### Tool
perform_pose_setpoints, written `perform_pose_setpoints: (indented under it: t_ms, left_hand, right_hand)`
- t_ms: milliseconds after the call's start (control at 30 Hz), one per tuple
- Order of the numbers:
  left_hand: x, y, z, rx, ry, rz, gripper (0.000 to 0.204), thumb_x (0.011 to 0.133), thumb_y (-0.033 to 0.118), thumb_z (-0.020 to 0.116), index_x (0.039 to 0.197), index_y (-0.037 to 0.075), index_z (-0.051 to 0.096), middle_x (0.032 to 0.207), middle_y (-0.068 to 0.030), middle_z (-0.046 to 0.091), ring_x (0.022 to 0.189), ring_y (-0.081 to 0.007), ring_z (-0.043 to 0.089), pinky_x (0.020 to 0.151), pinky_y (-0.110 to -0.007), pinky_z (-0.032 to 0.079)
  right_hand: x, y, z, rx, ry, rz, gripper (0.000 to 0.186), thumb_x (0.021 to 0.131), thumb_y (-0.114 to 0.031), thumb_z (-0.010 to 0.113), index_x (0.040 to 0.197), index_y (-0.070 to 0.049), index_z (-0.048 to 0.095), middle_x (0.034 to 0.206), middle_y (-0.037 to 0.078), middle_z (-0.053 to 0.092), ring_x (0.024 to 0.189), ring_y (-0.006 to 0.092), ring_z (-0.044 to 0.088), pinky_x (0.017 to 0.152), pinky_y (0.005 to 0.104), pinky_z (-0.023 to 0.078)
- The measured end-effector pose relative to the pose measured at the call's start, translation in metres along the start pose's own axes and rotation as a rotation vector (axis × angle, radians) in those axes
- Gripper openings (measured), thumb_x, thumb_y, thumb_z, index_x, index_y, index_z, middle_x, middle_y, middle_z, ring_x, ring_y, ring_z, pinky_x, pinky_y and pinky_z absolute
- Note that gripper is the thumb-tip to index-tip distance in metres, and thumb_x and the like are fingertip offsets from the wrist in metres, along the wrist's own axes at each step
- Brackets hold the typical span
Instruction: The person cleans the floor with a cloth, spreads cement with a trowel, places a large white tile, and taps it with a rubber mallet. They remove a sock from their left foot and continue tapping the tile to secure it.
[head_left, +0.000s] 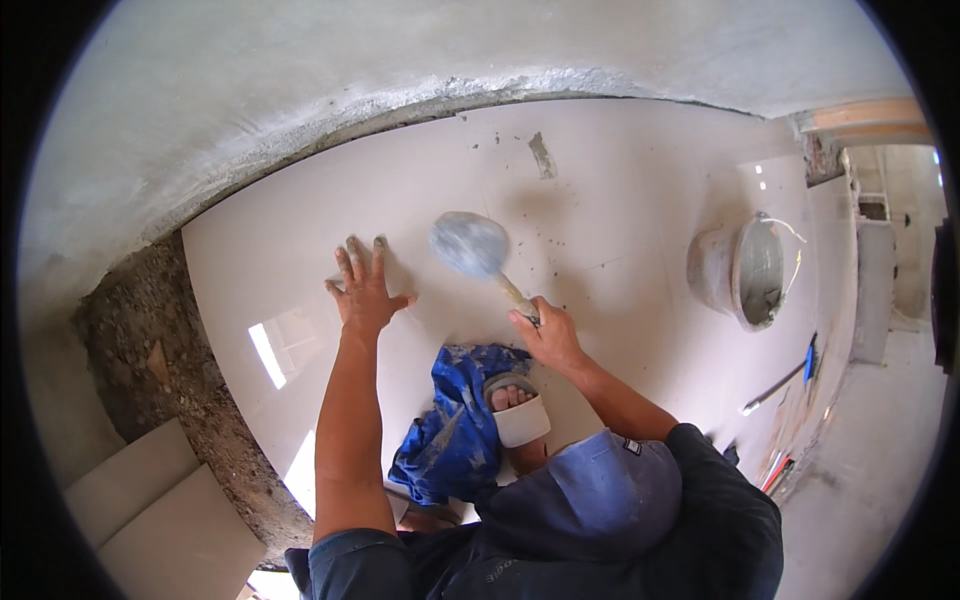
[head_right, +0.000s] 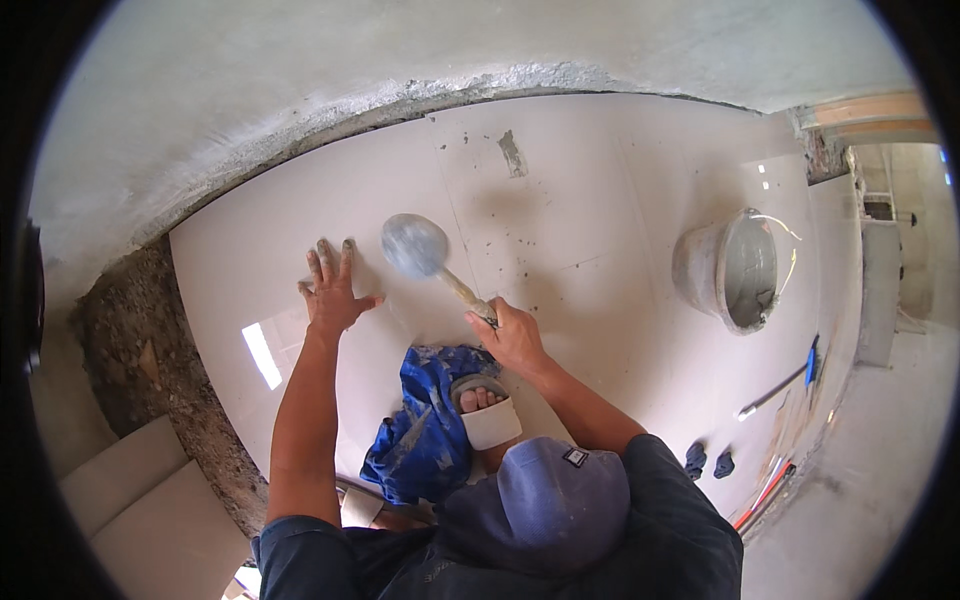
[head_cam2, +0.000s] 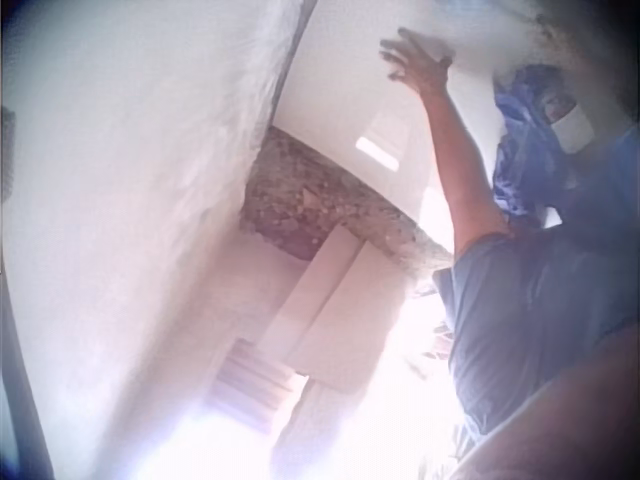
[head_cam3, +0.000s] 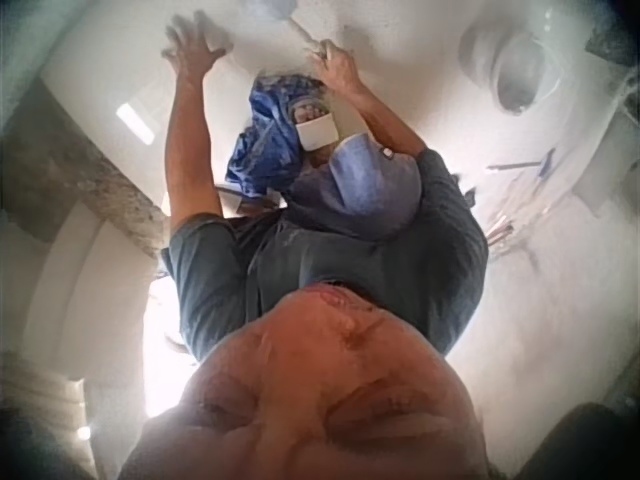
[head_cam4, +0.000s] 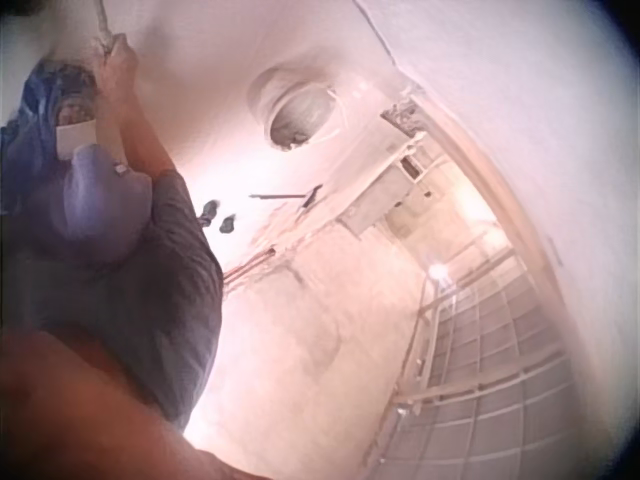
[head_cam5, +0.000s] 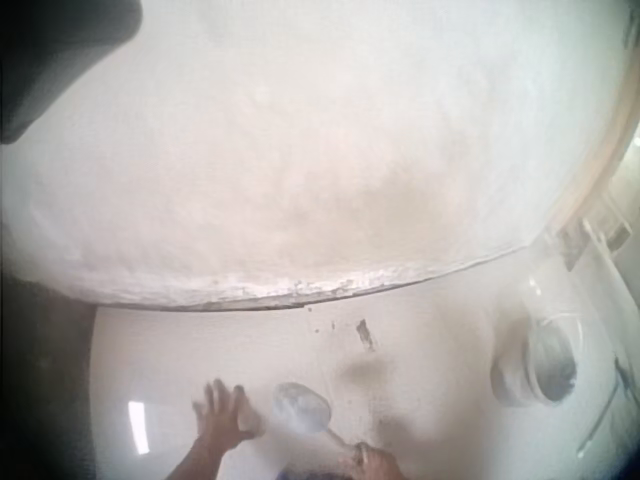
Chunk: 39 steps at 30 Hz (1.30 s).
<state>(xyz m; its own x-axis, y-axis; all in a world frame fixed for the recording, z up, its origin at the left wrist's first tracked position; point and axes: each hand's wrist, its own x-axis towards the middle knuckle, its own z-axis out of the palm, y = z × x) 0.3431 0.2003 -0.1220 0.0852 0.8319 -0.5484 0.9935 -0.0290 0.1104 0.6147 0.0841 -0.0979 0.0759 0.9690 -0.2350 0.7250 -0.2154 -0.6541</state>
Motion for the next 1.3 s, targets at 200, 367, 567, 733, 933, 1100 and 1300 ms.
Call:
perform_pose_setpoints:
  t_ms: [200, 367, 567, 733, 933, 1100, 1300]
  left_hand:
    - [0.006, -0.001, 0.002, -0.018, 0.044, -0.007, 0.116, 0.063, 0.055, 0.08, 0.153, 0.027, 0.013, 0.159, -0.0167, 0.003, 0.146, -0.039, 0.002, 0.104, -0.07, 0.024]
    - [0.005, -0.001, 0.003, -0.033, 0.005, -0.002, 0.117, 0.062, 0.052, 0.082, 0.153, 0.027, 0.012, 0.159, -0.016, 0.001, 0.146, -0.0388, 0.001, 0.104, -0.069, 0.024]
    - [0.002, 0.002, 0.002, -0.033, 0.027, -0.023, 0.118, 0.062, 0.05, 0.083, 0.153, 0.026, 0.012, 0.159, -0.0163, 0.003, 0.146, -0.0389, 0.002, 0.104, -0.07, 0.025]
    - [0.008, -0.003, 0.005, -0.053, 0.017, -0.004, 0.112, 0.065, 0.051, 0.079, 0.153, 0.026, 0.013, 0.159, -0.0169, 0.004, 0.145, -0.0412, 0.003, 0.104, -0.07, 0.023]
    - [-0.001, 0.073, 0.024, 0.215, 0.007, 0.466, 0.088, 0.084, 0.063, 0.053, 0.153, 0.027, 0.012, 0.16, -0.0106, 0.003, 0.146, -0.0378, 0.003, 0.112, -0.064, 0.009]
    - [-0.002, 0.135, 0.046, 0.102, 0.031, 0.51, 0.065, 0.096, 0.055, 0.035, 0.152, 0.028, 0.016, 0.16, 0.0007, 0.006, 0.147, -0.0274, 0.003, 0.113, -0.064, 0.004]
    - [-0.005, 0.126, 0.062, 0.137, 0.079, 0.571, 0.061, 0.097, 0.054, 0.033, 0.151, 0.028, 0.02, 0.159, 0.0009, 0.01, 0.147, -0.0252, 0.004, 0.114, -0.064, 0.006]
  right_hand:
    - [0.051, 0.0, -0.004, -0.082, 0.042, 0.015, 0.05, 0.089, -0.048, 0.057, 0.083, 0.001, 0.058, 0.065, 0.021, 0.061, 0.064, 0.0406, 0.062, 0.06, 0.0479, 0.048]
    - [0.076, -0.004, -0.01, -0.012, -0.001, 0.042, 0.052, 0.089, -0.05, 0.057, 0.081, 0.001, 0.058, 0.063, 0.02, 0.061, 0.063, 0.0399, 0.062, 0.061, 0.0481, 0.048]
    - [0.075, -0.002, -0.013, -0.212, 0.031, -0.029, 0.054, 0.088, -0.051, 0.058, 0.084, 0.003, 0.06, 0.063, 0.021, 0.061, 0.066, 0.0392, 0.063, 0.061, 0.0479, 0.048]
    - [0.062, 0.009, -0.027, -0.058, -0.038, 0.218, 0.051, 0.089, -0.046, 0.06, 0.081, 0.004, 0.059, 0.062, 0.019, 0.06, 0.06, 0.0329, 0.061, 0.057, 0.0415, 0.047]
    - [0.021, 0.046, -0.033, 0.23, 0.23, 0.277, 0.043, 0.09, -0.037, 0.063, 0.077, 0.003, 0.057, 0.058, 0.009, 0.053, 0.055, 0.0159, 0.05, 0.055, 0.0337, 0.044]
    - [0.001, 0.07, -0.032, 0.252, 0.254, 0.336, 0.039, 0.091, -0.033, 0.063, 0.076, 0.002, 0.057, 0.059, 0.005, 0.053, 0.057, 0.0112, 0.047, 0.055, 0.0313, 0.042]
    - [0.006, 0.057, -0.033, 0.246, 0.25, 0.33, 0.036, 0.091, -0.029, 0.064, 0.074, 0.0, 0.055, 0.058, 0.004, 0.049, 0.058, 0.0092, 0.045, 0.054, 0.0304, 0.041]
